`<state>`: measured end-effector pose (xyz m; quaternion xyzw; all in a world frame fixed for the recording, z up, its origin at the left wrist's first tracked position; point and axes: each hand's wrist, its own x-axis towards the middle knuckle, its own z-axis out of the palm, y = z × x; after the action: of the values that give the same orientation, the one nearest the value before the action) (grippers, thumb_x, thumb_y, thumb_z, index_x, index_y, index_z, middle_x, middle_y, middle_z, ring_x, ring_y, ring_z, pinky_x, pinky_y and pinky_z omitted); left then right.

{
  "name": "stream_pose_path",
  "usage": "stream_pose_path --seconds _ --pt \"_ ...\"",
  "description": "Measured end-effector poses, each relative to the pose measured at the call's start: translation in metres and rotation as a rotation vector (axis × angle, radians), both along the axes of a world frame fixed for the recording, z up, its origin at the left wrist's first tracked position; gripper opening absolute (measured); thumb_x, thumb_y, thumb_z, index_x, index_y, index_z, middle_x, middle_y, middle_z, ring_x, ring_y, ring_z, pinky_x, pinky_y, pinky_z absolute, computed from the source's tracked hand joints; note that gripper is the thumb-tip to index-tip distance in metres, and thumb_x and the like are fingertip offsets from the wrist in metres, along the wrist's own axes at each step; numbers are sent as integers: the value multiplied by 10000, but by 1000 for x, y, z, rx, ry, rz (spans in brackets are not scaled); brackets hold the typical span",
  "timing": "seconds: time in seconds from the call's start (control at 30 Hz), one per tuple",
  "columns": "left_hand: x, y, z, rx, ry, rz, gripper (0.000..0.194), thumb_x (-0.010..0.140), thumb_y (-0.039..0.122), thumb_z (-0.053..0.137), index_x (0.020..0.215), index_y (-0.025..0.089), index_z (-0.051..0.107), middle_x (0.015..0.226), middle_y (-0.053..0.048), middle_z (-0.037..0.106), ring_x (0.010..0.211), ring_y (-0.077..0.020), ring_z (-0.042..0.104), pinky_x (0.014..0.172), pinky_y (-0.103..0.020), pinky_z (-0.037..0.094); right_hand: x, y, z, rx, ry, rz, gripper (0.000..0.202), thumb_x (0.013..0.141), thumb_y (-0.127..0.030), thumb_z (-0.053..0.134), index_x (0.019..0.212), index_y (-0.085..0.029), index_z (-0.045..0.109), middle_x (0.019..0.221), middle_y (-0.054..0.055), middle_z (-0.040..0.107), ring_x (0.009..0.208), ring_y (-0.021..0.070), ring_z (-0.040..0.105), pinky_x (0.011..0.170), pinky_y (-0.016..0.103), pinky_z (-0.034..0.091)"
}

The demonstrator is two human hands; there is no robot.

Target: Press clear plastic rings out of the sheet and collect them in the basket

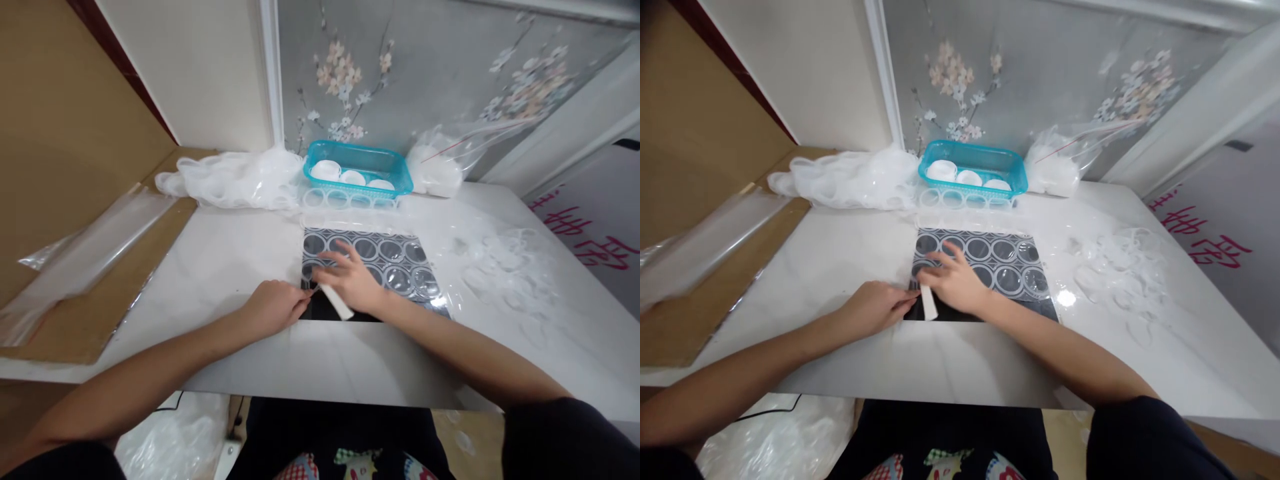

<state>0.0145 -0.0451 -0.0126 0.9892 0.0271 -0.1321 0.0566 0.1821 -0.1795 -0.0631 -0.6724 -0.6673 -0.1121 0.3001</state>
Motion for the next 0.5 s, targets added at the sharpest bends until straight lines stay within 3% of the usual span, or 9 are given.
stream_pose_path --seconds 0.1,0.17,0.23,0.33,0.4,0.5 --pt "-1 2 -1 -82 -32 33 315 959 271 463 1134 262 725 788 -27 732 648 -177 648 586 -267 399 35 11 24 370 179 -433 297 995 -193 375 1017 -238 668 1025 68 679 1081 243 601 1015 501 416" --pt "-2 3 -6 -95 -105 2 297 969 294 462 1028 242 748 810 -18 728 714 -178 654 586 -261 399 42 5 35 461 280 -537 314 1007 -245 357 1046 -222 668 1042 82 662 1070 251 598 958 484 453" --pt "-4 1 -12 -78 -270 -73 296 974 343 476 969 202 737 889 -34 719 835 -195 650 612 -268 418 30 -13 34 296 301 -406 233 975 -283 462 964 -229 689 979 69 685 1047 269 601 946 491 450" --pt "-5 -5 -20 -76 -523 -269 326 971 403 499 1016 141 689 1104 -83 681 1003 -232 595 786 -332 467 -1 -46 18 37 458 -234 188 954 -275 525 879 -228 690 898 48 711 977 252 622 885 435 482" --pt "-5 -10 -22 -108 -555 -391 352 970 433 502 1038 127 662 1228 -90 641 1072 -251 548 890 -375 446 -15 -60 7 -10 609 -211 198 954 -288 534 845 -217 683 886 46 717 941 232 636 848 391 501" --pt "-3 -16 -22 -131 -473 -449 405 949 506 515 1024 129 642 1305 -83 609 1067 -261 517 882 -393 436 -20 -68 -2 -11 719 -172 201 938 -315 564 815 -208 684 887 51 719 935 224 650 845 369 508"
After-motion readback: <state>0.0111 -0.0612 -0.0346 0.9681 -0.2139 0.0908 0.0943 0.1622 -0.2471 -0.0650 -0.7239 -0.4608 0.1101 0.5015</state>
